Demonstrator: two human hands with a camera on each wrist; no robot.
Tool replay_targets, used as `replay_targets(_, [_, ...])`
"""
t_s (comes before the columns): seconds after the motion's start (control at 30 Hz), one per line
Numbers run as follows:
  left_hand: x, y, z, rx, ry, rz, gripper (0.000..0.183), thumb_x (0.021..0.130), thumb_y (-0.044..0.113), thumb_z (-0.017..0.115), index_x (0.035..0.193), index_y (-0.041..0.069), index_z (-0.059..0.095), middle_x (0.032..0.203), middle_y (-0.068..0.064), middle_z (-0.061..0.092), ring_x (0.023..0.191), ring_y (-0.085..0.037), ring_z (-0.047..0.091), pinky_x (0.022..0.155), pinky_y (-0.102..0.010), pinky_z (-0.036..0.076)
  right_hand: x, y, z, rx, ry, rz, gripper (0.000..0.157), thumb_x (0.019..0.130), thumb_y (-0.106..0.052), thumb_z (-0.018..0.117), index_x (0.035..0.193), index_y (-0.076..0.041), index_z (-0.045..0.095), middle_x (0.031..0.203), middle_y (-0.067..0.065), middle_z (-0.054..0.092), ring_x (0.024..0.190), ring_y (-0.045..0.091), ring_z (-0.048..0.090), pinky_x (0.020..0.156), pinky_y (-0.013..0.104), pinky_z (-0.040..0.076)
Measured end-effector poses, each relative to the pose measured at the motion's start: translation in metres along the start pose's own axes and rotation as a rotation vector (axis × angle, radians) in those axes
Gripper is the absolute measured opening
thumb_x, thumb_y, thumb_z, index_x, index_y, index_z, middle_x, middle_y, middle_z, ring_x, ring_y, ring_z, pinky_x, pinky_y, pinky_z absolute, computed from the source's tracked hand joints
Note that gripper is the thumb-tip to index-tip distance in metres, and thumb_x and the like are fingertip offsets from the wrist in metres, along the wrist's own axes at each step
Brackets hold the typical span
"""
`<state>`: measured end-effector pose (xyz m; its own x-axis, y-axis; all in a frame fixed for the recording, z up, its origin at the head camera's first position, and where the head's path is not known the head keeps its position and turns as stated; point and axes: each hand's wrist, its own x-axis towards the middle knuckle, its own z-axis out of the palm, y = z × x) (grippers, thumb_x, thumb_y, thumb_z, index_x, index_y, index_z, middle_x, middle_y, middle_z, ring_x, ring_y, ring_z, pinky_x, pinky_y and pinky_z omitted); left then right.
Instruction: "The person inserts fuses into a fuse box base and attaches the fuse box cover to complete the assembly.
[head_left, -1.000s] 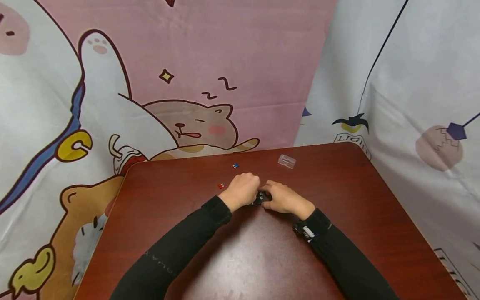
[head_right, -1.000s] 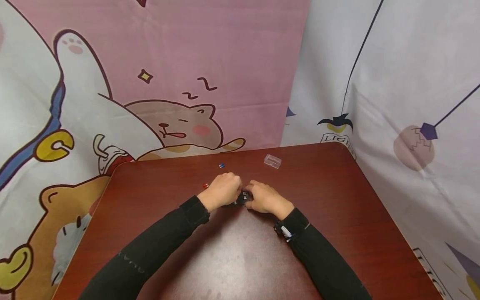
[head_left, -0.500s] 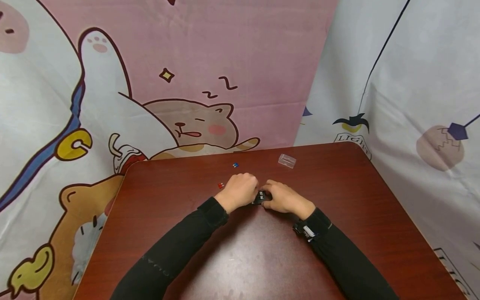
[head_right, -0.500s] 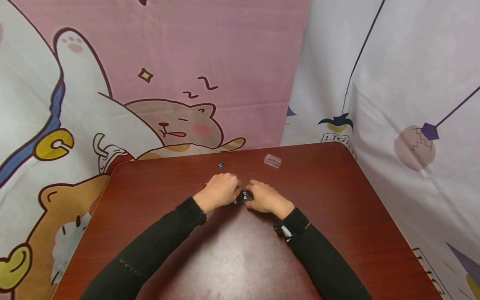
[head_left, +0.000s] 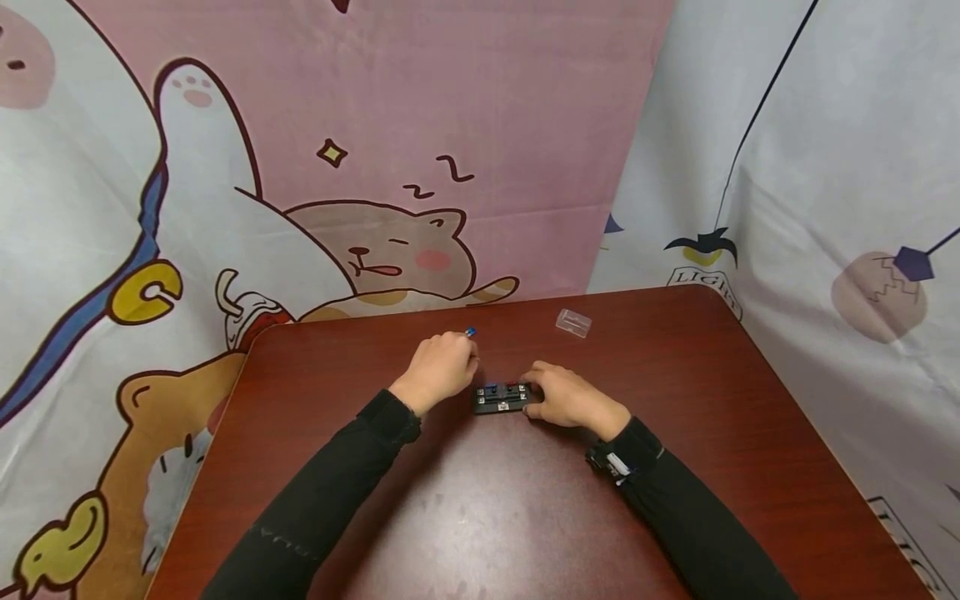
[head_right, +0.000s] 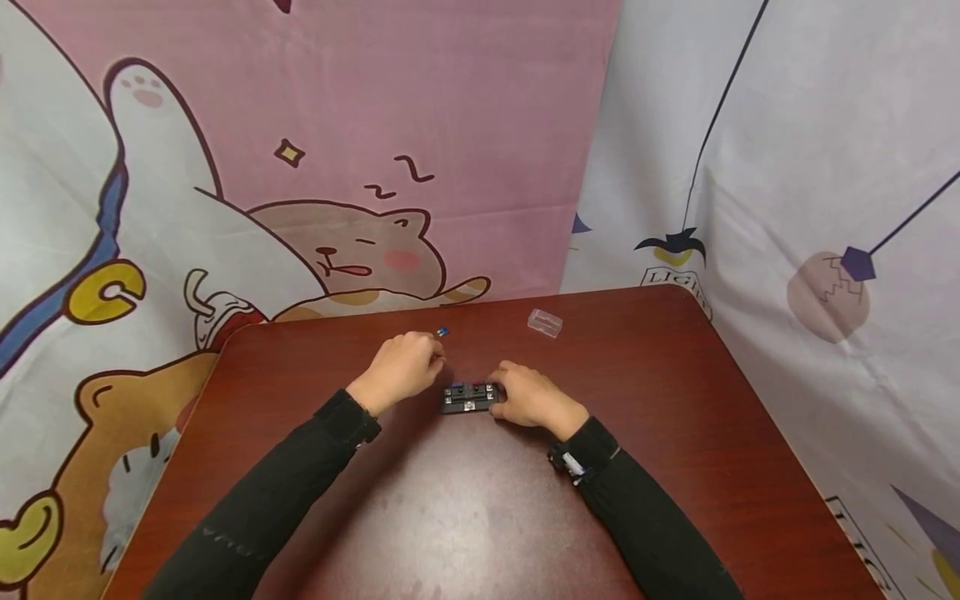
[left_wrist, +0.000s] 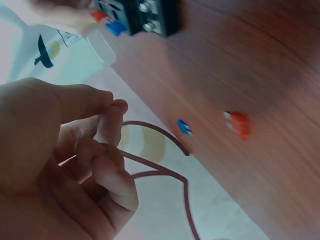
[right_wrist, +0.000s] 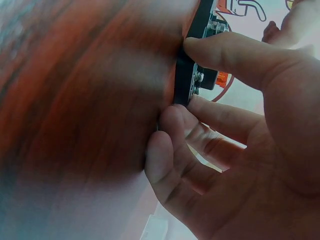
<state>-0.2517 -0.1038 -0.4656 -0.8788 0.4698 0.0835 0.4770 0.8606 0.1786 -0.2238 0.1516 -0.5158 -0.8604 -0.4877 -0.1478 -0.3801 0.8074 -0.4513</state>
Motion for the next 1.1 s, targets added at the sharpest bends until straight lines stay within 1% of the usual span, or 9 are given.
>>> replay_targets(0.1, [-0.003,-0.009,0.003,-0.005,-0.003,-0.022,0.015,0.105,0.018,0.073,0.097,0.013,0.085,0.09,-0.001,0.076,0.066,-0.013,0.057,0.057,-0.032,0.05,-0.001,-0.001,0.0,0.003,-0.006,0.007,0.05,0.098,-0.031,0.084,0.143,-0.013,0.071,0.118,-0.001,0.062,0.095,0.019,0.057,0.088,0.04,0.049])
replay_targets(0.17, [-0.006,-0.014,0.004,-0.005,-0.009,-0.036,0.017,0.105,0.017,0.074,0.091,0.013,0.083,0.085,0.0,0.072,0.065,-0.012,0.054,0.057,-0.032,0.047,-0.001,-0.001,-0.001,0.007,-0.01,0.01,0.05,0.098,-0.03,0.084,0.143,-0.013,0.071,0.119,-0.001,0.062,0.096,0.019,0.056,0.088,0.04,0.049])
replay_targets(0.3, [-0.013,-0.022,0.005,-0.018,-0.035,-0.06,0.018,0.103,0.015,0.075,0.086,0.013,0.079,0.08,0.001,0.064,0.065,-0.014,0.05,0.057,-0.032,0.043,-0.002,-0.003,-0.003,0.013,-0.013,0.008,0.05,0.098,-0.03,0.084,0.144,-0.013,0.071,0.116,0.0,0.061,0.094,0.019,0.056,0.085,0.039,0.047])
replay_targets(0.33, [-0.015,-0.024,0.005,-0.021,-0.037,-0.065,0.018,0.103,0.015,0.075,0.086,0.013,0.079,0.08,0.001,0.065,0.065,-0.013,0.05,0.057,-0.032,0.043,-0.002,-0.003,-0.003,0.014,-0.012,0.006,0.05,0.098,-0.03,0.084,0.144,-0.013,0.071,0.116,0.0,0.061,0.094,0.019,0.056,0.084,0.039,0.047])
replay_targets(0.5, [-0.02,-0.034,0.005,-0.032,-0.036,-0.093,0.011,0.103,0.016,0.076,0.096,0.012,0.084,0.093,-0.002,0.078,0.071,-0.015,0.059,0.063,-0.036,0.053,-0.001,-0.001,-0.002,0.011,-0.014,0.001,0.051,0.099,-0.031,0.083,0.144,-0.012,0.07,0.116,0.0,0.061,0.095,0.019,0.056,0.086,0.039,0.047])
replay_targets(0.63, [-0.021,-0.039,0.006,-0.028,-0.036,-0.115,0.011,0.103,0.017,0.076,0.103,0.011,0.085,0.102,-0.004,0.082,0.076,-0.016,0.064,0.069,-0.039,0.059,-0.001,0.0,-0.001,0.006,-0.017,0.004,0.052,0.099,-0.032,0.083,0.145,-0.012,0.07,0.121,0.0,0.063,0.097,0.019,0.057,0.09,0.041,0.05])
replay_targets(0.77, [-0.023,-0.042,0.006,-0.032,-0.05,-0.124,0.011,0.103,0.018,0.076,0.104,0.01,0.084,0.102,-0.005,0.081,0.079,-0.017,0.066,0.072,-0.041,0.061,-0.001,0.0,0.001,0.005,-0.017,0.006,0.053,0.098,-0.032,0.084,0.145,-0.012,0.07,0.122,0.0,0.064,0.098,0.019,0.057,0.092,0.043,0.051])
replay_targets(0.97, [-0.025,-0.045,0.007,-0.046,-0.06,-0.134,0.011,0.104,0.019,0.076,0.104,0.012,0.084,0.102,-0.004,0.081,0.081,-0.018,0.068,0.075,-0.043,0.061,0.0,0.001,0.001,0.006,-0.014,0.001,0.051,0.098,-0.031,0.084,0.144,-0.012,0.071,0.119,0.0,0.062,0.096,0.019,0.056,0.088,0.041,0.049])
replay_targets(1.1, [-0.028,-0.048,0.007,-0.046,-0.057,-0.153,0.012,0.103,0.021,0.078,0.102,0.012,0.085,0.099,-0.004,0.081,0.078,-0.017,0.067,0.072,-0.042,0.06,-0.001,0.001,0.001,0.007,-0.013,0.001,0.051,0.098,-0.031,0.084,0.144,-0.013,0.071,0.119,0.0,0.062,0.096,0.02,0.056,0.088,0.04,0.049])
